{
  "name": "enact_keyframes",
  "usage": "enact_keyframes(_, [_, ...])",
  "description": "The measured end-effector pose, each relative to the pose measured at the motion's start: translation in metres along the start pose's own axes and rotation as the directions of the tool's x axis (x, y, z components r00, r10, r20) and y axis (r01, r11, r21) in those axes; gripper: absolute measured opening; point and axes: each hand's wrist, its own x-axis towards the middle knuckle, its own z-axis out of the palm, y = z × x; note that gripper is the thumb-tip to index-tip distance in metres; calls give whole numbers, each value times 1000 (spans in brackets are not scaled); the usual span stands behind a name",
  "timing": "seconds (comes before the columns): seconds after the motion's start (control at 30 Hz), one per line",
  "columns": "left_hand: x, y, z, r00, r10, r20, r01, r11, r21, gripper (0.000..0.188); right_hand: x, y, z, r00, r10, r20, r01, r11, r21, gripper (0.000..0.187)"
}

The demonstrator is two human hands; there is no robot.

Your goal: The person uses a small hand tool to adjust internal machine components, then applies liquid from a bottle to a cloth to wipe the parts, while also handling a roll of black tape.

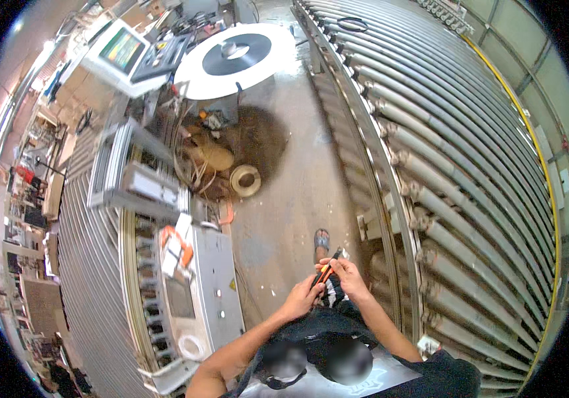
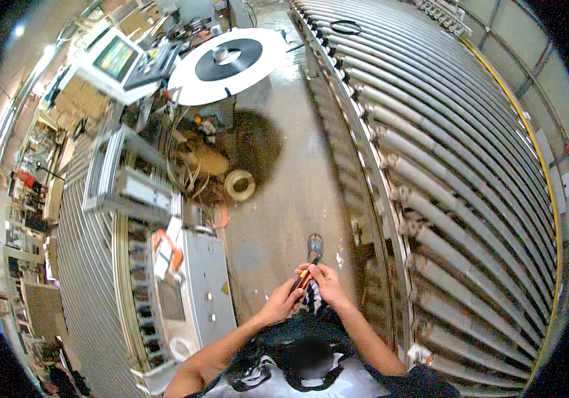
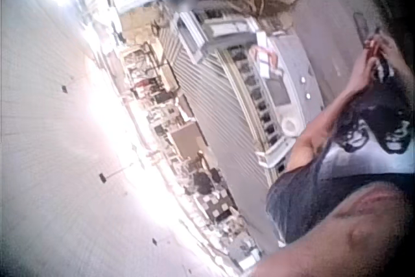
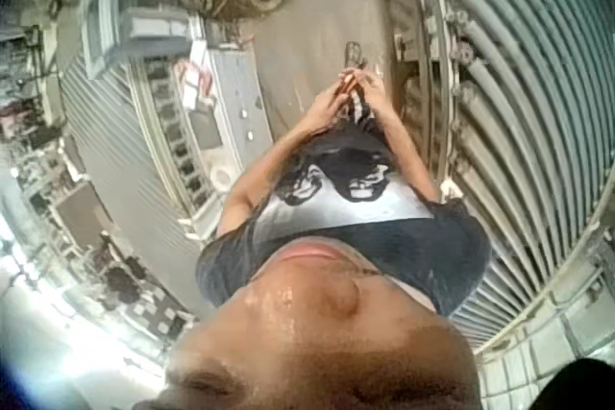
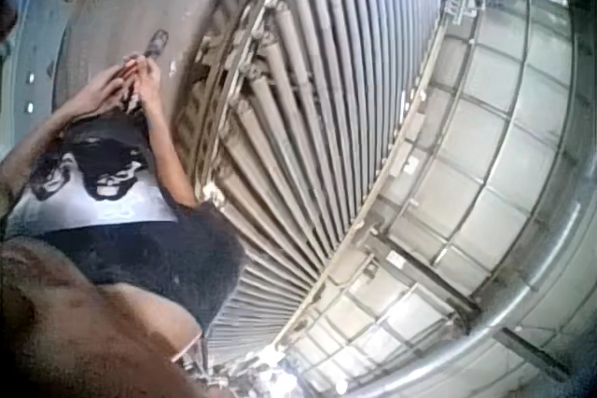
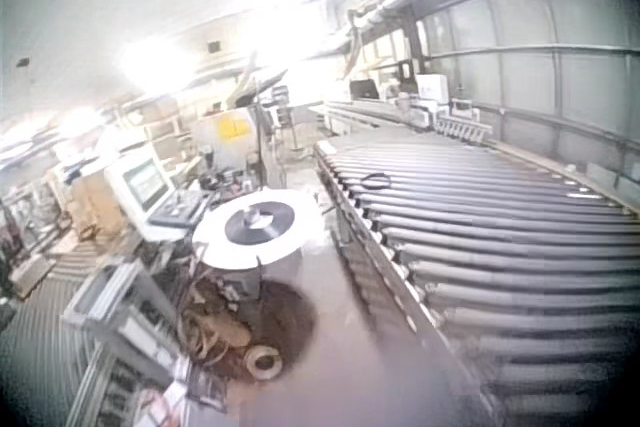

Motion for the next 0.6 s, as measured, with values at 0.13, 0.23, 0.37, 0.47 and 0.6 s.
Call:
enact_keyframes(0.13, [104, 61, -75, 982, 87, -169, -74, 994, 83, 33, 132, -94, -4, 996, -57, 75, 70, 981, -181, 42])
enact_keyframes(0.23, [168, 118, -133, 966, 41, -256, -23, 997, 75, 35, 213, -169, 7, 986, -65, 156, 100, 968, -228, 43])
enact_keyframes(0.37, [242, 186, -209, 939, 39, -343, -28, 999, 37, 33, 328, -249, 26, 946, -81, 313, 145, 972, -187, 33])
enact_keyframes(0.47, [309, 210, -257, 916, 41, -400, -64, 997, -43, 32, 416, -283, 33, 945, -85, 316, 151, 970, -191, 28])
enact_keyframes(0.6, [408, 221, -319, 901, 63, -428, -147, 975, -165, 29, 532, -328, 42, 957, -37, 287, 94, 977, -189, 30])
